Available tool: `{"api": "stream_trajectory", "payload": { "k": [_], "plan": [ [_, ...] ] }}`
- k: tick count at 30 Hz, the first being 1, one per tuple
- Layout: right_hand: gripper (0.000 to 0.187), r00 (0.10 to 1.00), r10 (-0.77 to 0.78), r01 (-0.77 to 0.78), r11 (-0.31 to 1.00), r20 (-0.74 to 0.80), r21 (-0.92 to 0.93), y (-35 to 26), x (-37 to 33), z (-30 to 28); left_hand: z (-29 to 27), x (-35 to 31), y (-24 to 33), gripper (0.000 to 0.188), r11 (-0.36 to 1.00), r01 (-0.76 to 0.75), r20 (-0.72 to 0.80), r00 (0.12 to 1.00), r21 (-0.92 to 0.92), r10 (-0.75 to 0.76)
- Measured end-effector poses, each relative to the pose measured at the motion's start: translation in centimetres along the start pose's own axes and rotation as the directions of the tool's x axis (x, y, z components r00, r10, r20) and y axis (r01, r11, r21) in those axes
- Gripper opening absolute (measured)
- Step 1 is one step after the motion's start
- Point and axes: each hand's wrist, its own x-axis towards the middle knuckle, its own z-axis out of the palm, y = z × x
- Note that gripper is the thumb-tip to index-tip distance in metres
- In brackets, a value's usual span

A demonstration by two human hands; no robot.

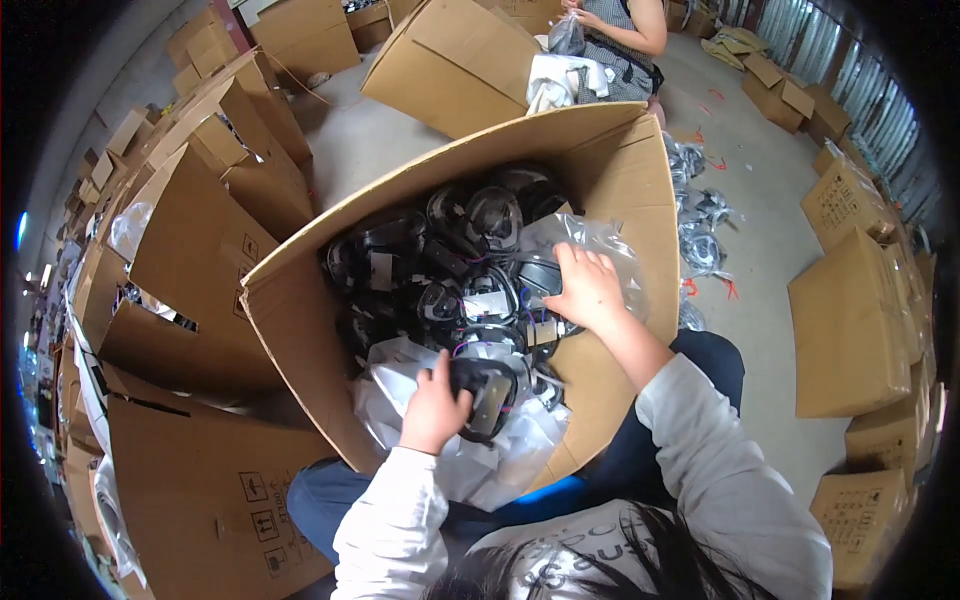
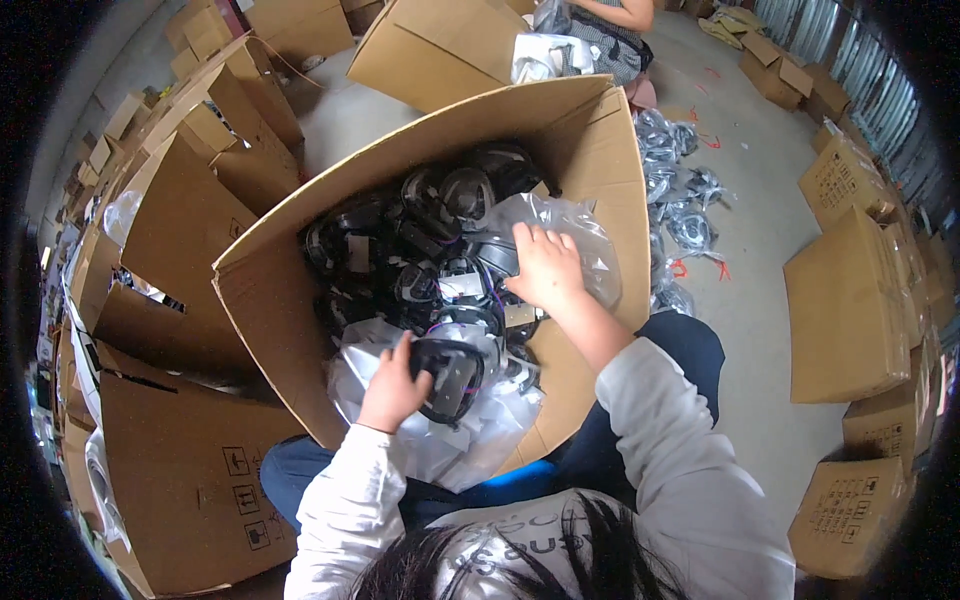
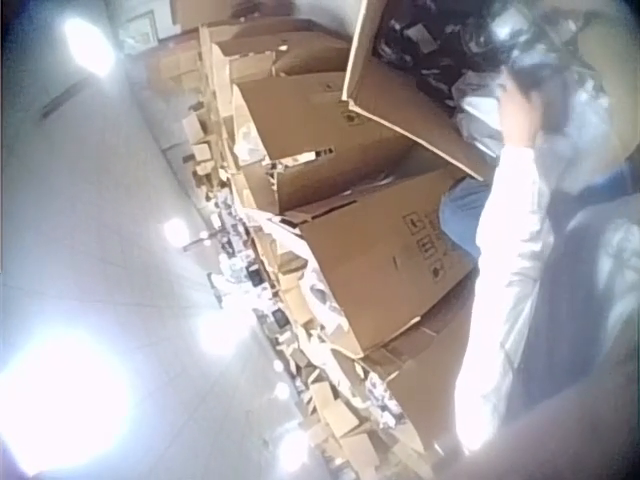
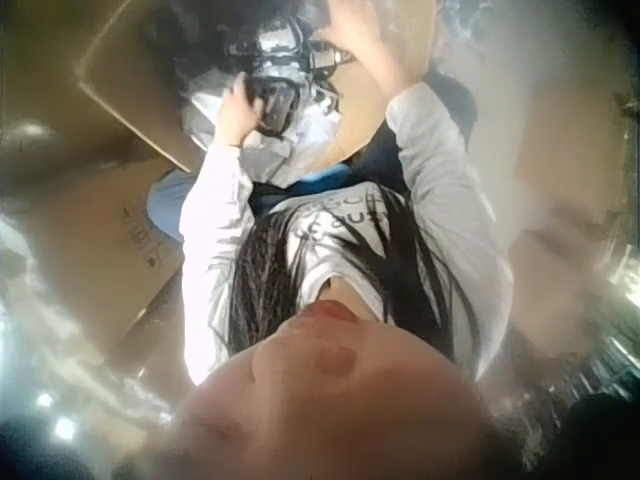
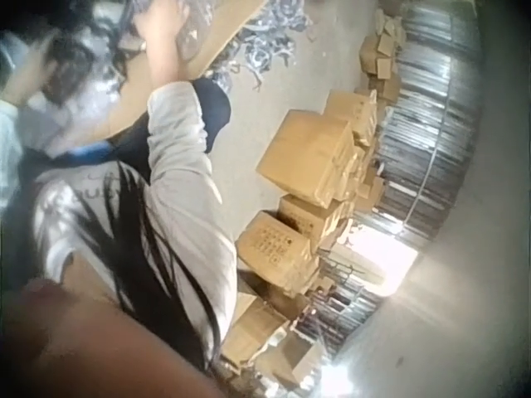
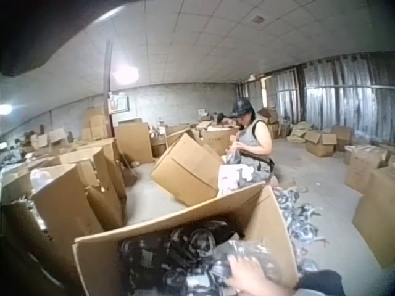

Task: The person packs vehicle lights into plastic bags, picking the lights from a cardboard box and inserting them into the bags by hand.

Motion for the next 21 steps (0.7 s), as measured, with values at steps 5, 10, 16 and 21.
{"api": "stream_trajectory", "payload": {
  "k": [5, 10, 16, 21],
  "plan": [
    [0.079, 0.876, -0.220, 0.274, 0.959, -0.429, 0.069, -4.0, -6.0, -5.2, -2.0, 1.2, -2.6, 0.064, 0.908, 0.082, -0.067, 0.991, -0.411, -0.119],
    [0.081, 0.662, -0.550, 0.524, 0.825, -0.510, -0.210, -6.9, -9.4, -1.8, -1.5, 1.0, -0.2, 0.056, 0.337, 0.241, 0.155, 0.952, -0.910, -0.263],
    [0.063, 0.580, -0.719, 0.766, 0.641, -0.382, -0.042, -8.5, -9.2, -4.9, -0.5, 0.7, -0.6, 0.048, 0.075, 0.142, 0.125, 0.973, -0.987, -0.193],
    [0.065, 0.802, -0.315, 0.582, 0.608, -0.508, 0.540, -3.9, -6.0, -4.1, -2.0, 1.1, -0.4, 0.051, 0.249, -0.003, -0.054, 0.979, -0.968, -0.198]
  ]
}}
